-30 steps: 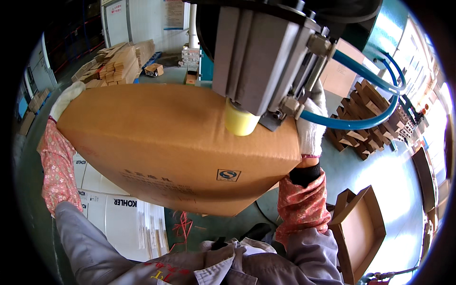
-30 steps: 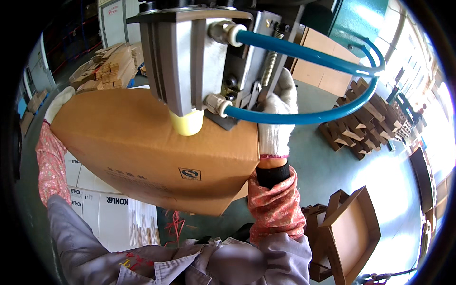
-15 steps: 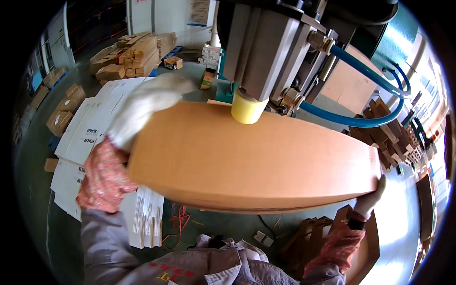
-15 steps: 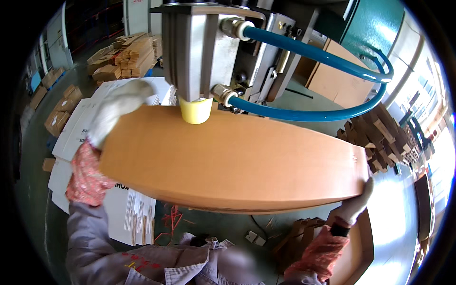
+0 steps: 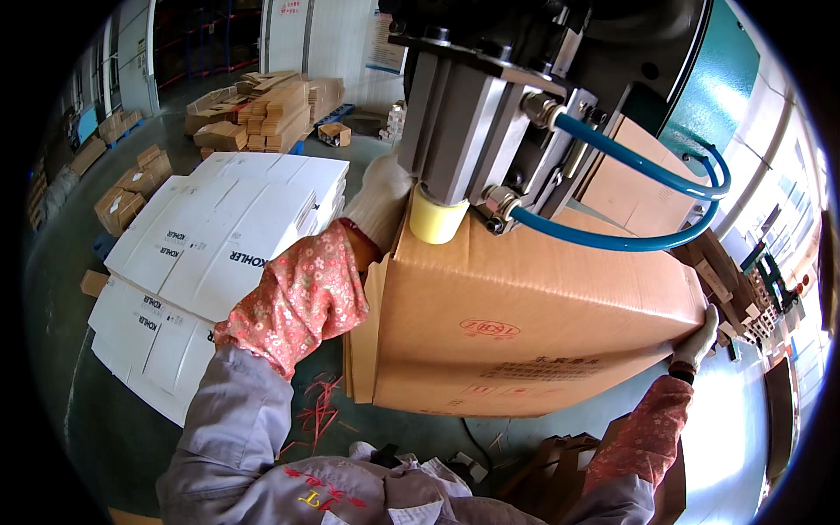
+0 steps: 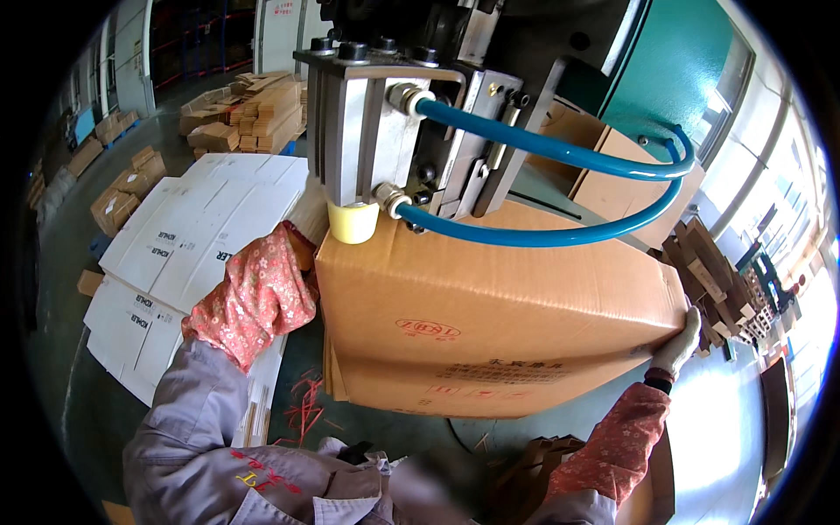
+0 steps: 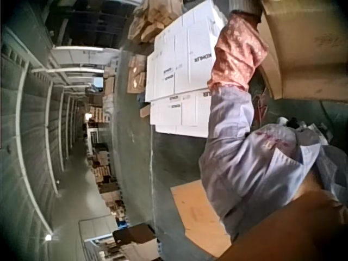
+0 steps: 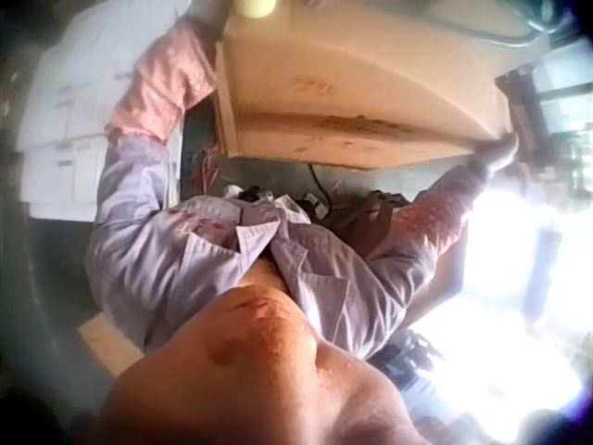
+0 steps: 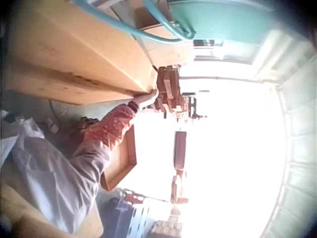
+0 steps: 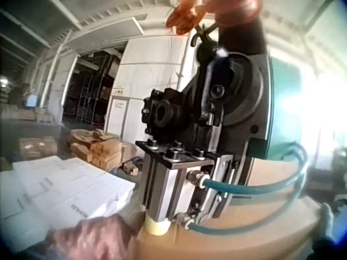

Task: The person repeatedly assembles flat cardboard boxes and uses a handheld tape dispenser to seal the seams. They pick up the boxes, fold them into shape, and apply tape to the edges while standing in a warehouse.

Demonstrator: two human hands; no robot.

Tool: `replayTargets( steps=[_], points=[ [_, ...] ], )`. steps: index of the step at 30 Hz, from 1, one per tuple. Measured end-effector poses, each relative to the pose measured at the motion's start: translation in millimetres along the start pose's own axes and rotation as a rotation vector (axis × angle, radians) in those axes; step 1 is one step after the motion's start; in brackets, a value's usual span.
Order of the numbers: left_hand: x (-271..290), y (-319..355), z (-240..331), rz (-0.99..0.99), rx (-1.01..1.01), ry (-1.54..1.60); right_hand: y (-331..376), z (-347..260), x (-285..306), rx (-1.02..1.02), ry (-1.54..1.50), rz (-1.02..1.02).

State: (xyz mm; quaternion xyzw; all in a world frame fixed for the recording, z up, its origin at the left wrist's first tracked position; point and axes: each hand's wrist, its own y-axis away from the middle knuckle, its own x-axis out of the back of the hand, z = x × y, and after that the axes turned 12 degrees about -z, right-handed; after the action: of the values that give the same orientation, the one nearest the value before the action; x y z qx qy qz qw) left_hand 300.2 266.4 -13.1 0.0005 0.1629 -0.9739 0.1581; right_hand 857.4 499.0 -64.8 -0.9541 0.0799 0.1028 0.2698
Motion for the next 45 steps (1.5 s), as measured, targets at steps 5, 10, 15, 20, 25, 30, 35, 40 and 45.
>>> replayTargets(
  steps=[5, 10, 15, 20, 25, 30, 35, 40, 45],
  points=[
    [1, 29, -19, 0.009, -0.104, -0.298, 15, -7, -15, 0.015, 0.064, -0.131],
    [7, 166, 10, -0.119, -0.040, -0.545, 66, -22, -39, 0.043, 0.070, -0.239],
    [-7, 272, 91, -0.188, -0.100, -1.087, 149, -43, -69, 0.179, 0.726, -0.840],
    [-70, 292, 107, -0.321, -0.403, -1.688, 236, -102, -241, 0.457, 0.269, -1.544],
    [-194, 274, -15, -1.046, 0.047, -1.423, 327, -184, -412, 0.076, -0.904, -2.042],
    [-153, 295, -9, -0.882, -0.112, -1.695, 361, -207, -390, 0.497, -0.406, -2.024],
    [-73, 321, 142, 0.774, -0.137, -1.820, 317, -104, -283, 0.681, -0.045, -1.917],
    [-55, 277, 59, -0.179, 0.326, -1.299, 294, 1, -230, 0.183, 0.152, -2.000],
    [-99, 209, 11, -0.815, 0.758, -0.936, 314, 0, -173, -0.242, 0.026, -1.570]
  ],
)
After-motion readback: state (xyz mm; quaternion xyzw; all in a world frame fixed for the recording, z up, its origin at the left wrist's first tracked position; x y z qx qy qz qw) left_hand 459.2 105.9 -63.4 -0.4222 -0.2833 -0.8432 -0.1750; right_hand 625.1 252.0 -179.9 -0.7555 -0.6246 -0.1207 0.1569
